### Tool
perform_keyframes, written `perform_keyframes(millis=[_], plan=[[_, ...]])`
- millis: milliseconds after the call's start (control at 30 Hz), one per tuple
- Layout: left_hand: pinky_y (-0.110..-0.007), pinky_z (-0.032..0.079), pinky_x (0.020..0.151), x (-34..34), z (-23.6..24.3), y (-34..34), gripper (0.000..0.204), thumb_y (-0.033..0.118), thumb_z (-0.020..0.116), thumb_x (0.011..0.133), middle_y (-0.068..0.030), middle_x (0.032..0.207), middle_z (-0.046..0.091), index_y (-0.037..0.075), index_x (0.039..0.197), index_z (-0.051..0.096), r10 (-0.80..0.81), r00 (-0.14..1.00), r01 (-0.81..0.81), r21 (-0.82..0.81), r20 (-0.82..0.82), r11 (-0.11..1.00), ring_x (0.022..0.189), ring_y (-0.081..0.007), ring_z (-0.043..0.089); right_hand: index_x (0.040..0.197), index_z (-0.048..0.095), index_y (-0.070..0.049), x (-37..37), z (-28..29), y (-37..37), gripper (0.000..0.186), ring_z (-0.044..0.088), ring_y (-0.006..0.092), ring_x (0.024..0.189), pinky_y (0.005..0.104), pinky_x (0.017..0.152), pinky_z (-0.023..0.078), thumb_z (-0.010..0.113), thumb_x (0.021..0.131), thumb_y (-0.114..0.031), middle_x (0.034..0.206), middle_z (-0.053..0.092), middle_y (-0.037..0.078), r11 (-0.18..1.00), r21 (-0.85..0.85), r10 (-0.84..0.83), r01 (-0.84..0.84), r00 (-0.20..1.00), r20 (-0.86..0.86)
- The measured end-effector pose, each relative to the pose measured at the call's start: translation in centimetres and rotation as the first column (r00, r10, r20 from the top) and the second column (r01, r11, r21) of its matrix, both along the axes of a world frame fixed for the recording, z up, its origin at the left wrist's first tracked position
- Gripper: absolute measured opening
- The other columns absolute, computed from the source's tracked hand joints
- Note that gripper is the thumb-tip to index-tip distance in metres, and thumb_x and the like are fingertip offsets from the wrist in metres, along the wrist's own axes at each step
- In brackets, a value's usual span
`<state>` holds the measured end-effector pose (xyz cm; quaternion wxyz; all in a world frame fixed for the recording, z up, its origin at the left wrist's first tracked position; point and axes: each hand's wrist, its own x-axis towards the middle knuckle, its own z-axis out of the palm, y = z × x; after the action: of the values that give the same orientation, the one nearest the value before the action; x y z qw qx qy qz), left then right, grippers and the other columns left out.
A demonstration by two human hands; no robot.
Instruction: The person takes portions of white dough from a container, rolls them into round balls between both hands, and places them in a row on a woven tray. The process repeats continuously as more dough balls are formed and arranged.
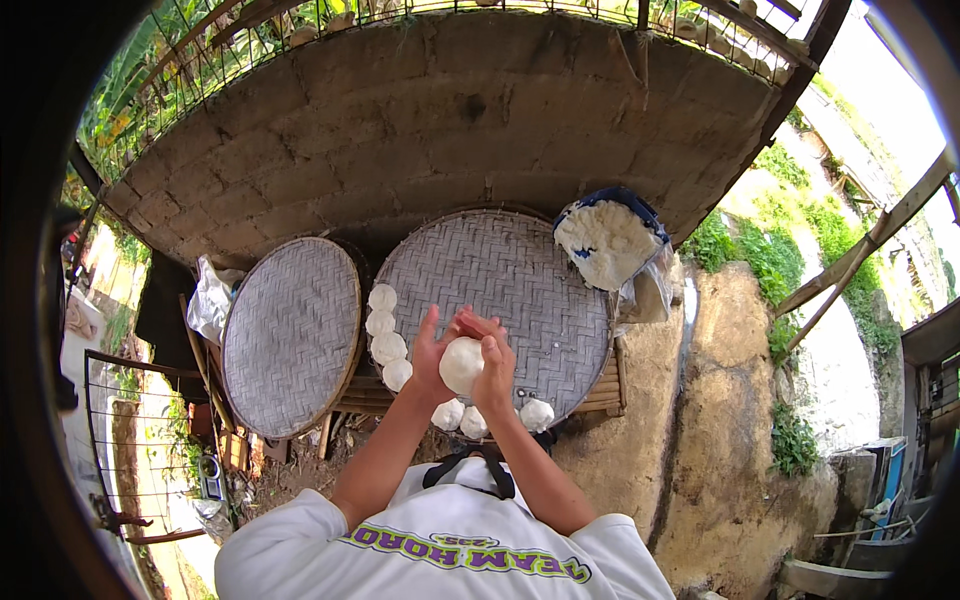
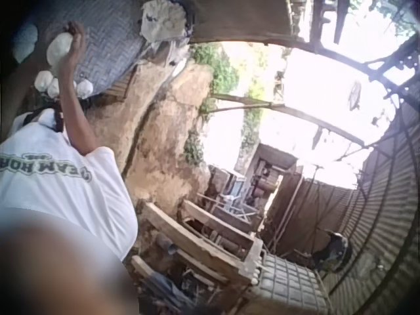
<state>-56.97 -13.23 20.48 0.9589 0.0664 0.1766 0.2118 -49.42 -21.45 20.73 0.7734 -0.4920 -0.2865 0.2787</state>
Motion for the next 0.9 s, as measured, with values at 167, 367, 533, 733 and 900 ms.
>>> perform_keyframes(millis=[167, 367, 533, 733, 900], plan=[[-0.051, 0.044, 0.114, 1.0, -0.2, -1.3, 0.067, 0.066, 0.044, 0.1, -0.0112, 0.144, 0.056, 0.015, 0.144, 0.046, 0.128, 0.99, -0.129, -0.026, -0.058, 0.991, 0.128, -0.0334, 0.059, 0.117, 0.069, 0.004, 1.0, 0.5, 0.6, 0.062, 0.068, 0.0267, 0.111, 0.0408, 0.097, 0.056, 0.045, 0.107, -0.053, 0.117, 0.071, 0.015, 0.998, -0.061, -0.015, -0.021, 0.848, -0.53], [-0.052, 0.041, 0.117, 0.2, 0.6, -0.6, 0.076, 0.075, 0.042, 0.098, -0.018, 0.145, 0.057, 0.011, 0.139, 0.052, -0.26, 0.954, 0.254, 0.06, 0.151, 0.965, 0.137, -0.0365, 0.053, 0.12, 0.069, 0.006, 2.1, 1.4, -0.3, 0.065, 0.066, 0.0309, 0.115, 0.0427, 0.102, 0.05, 0.049, 0.103, -0.053, 0.124, 0.07, 0.019, 0.995, 0.079, -0.102, 0.068, 0.805, 0.585], [-0.058, 0.043, 0.113, 1.5, 2.0, 0.1, 0.067, 0.068, 0.04, 0.1, -0.0179, 0.146, 0.054, 0.01, 0.132, 0.048, 0.059, 0.995, -0.064, -0.063, -0.082, 0.996, 0.133, -0.0398, 0.055, 0.125, 0.067, 0.004, 2.4, 1.8, -0.3, 0.067, 0.067, 0.0286, 0.112, 0.0404, 0.1, 0.051, 0.045, 0.102, -0.055, 0.132, 0.068, 0.015, 0.982, -0.045, 0.171, -0.183, 0.965, -0.201], [-0.058, 0.042, 0.113, 1.2, 2.6, -1.8, 0.07, 0.068, 0.039, 0.099, -0.0134, 0.146, 0.055, 0.013, 0.14, 0.049, -0.011, 0.998, 0.013, -0.035, 0.055, 0.999, 0.135, -0.0377, 0.054, 0.136, 0.063, 0.002, 0.2, 2.1, -1.2, 0.06, 0.064, 0.0302, 0.12, 0.0419, 0.106, 0.047, 0.04, 0.106, -0.044, 0.129, 0.068, 0.018, 0.974, -0.178, -0.125, 0.14, 0.988, 0.094], [-0.054, 0.043, 0.115, 1.0, 2.5, -1.1, 0.076, 0.072, 0.046, 0.098, -0.0152, 0.145, 0.055, 0.015, 0.147, 0.047, -0.181, 0.983, 0.178, 0.145, 0.01, 0.973, 0.137, -0.037, 0.053, 0.117, 0.074, 0.005, 1.7, 2.3, -1.0, 0.068, 0.066, 0.027, 0.117, 0.0375, 0.106, 0.048, 0.034, 0.107, -0.049, 0.118, 0.073, 0.019, 0.998, -0.009, 0.057, -0.056, 0.98, 0.192]])
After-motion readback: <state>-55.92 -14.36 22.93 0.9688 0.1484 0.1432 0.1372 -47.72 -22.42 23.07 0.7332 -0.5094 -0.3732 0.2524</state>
